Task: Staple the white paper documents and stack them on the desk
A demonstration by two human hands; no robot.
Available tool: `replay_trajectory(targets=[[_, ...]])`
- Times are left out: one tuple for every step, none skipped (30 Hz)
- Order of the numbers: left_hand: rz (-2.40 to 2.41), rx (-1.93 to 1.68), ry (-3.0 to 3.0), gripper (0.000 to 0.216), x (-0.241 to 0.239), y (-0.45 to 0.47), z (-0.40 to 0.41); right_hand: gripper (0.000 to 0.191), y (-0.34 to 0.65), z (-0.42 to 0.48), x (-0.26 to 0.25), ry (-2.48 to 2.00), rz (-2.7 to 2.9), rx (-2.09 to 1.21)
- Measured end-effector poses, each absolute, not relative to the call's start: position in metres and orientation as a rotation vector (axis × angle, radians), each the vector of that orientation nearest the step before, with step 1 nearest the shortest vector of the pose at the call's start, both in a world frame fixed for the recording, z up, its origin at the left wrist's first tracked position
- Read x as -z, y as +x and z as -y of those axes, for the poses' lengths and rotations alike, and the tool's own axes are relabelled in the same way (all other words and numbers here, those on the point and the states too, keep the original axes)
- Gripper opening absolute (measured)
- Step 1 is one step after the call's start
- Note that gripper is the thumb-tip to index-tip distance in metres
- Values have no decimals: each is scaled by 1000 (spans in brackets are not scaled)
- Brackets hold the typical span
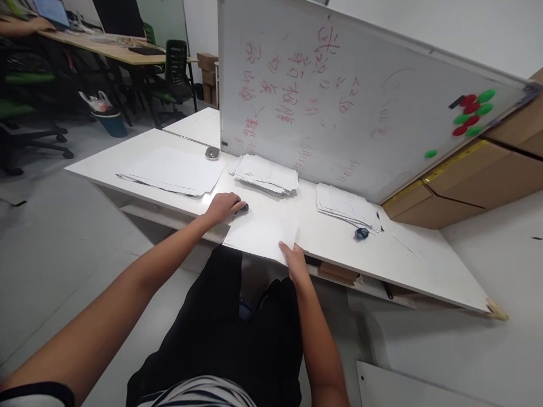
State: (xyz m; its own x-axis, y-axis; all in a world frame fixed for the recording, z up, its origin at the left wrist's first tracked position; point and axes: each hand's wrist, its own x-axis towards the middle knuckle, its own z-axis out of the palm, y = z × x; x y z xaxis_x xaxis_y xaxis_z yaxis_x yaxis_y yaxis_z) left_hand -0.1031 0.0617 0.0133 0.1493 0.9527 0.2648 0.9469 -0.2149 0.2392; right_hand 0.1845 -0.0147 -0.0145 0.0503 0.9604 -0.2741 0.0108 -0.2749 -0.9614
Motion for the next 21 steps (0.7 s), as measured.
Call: replay_trajectory(targets=[[-1949,-544,2353,50,-17,-102,-60,40,184,15,15,-1443,1037,-1364],[-1936,-514,2325,49,-23,-102,-60,41,183,15,16,-1438,1040,-1358],[-1926,-480,2282,46,-29,-101,-60,42,183,15,18,-1433,1050,-1347],[-1908,-442,2235,42,-35,-101,-62,44,183,15,19,-1424,1066,-1332],[-1884,-405,2196,38,-42,-100,-65,45,183,15,21,-1408,1080,-1306],[-1861,-379,2170,34,-48,-98,-69,47,183,15,23,-1388,1083,-1268],[-1841,-369,2161,31,-53,-96,-75,50,183,15,26,-1372,1068,-1222],[-1821,-377,2173,29,-56,-92,-81,53,183,15,28,-1365,1039,-1167],[-1807,-391,2192,29,-57,-86,-87,55,183,15,30,-1367,1004,-1112],[-1804,-398,2209,31,-56,-80,-93,58,182,15,33,-1381,969,-1064],[-1816,-385,2222,34,-53,-73,-98,60,182,15,35,-1403,942,-1029],[-1830,-350,2242,38,-48,-66,-102,60,182,14,37,-1428,928,-1008],[-1847,-304,2271,40,-42,-60,-105,60,181,14,39,-1446,925,-998],[-1861,-253,2303,42,-36,-55,-107,59,180,14,41,-1455,924,-996],[-1862,-210,2335,43,-31,-52,-108,58,179,14,43,-1457,921,-995],[-1849,-181,2364,43,-27,-50,-109,57,178,14,46,-1451,920,-993],[-1830,-165,2378,43,-25,-50,-109,56,177,14,48,-1438,921,-994],[-1812,-154,2380,43,-24,-50,-109,55,175,14,51,-1426,923,-1002],[-1799,-141,2373,43,-24,-51,-108,54,174,14,53,-1417,927,-1013],[-1789,-127,2367,44,-25,-52,-107,53,172,15,54,-1413,937,-1024],[-1790,-119,2362,45,-26,-52,-107,53,171,15,55,-1414,953,-1030]])
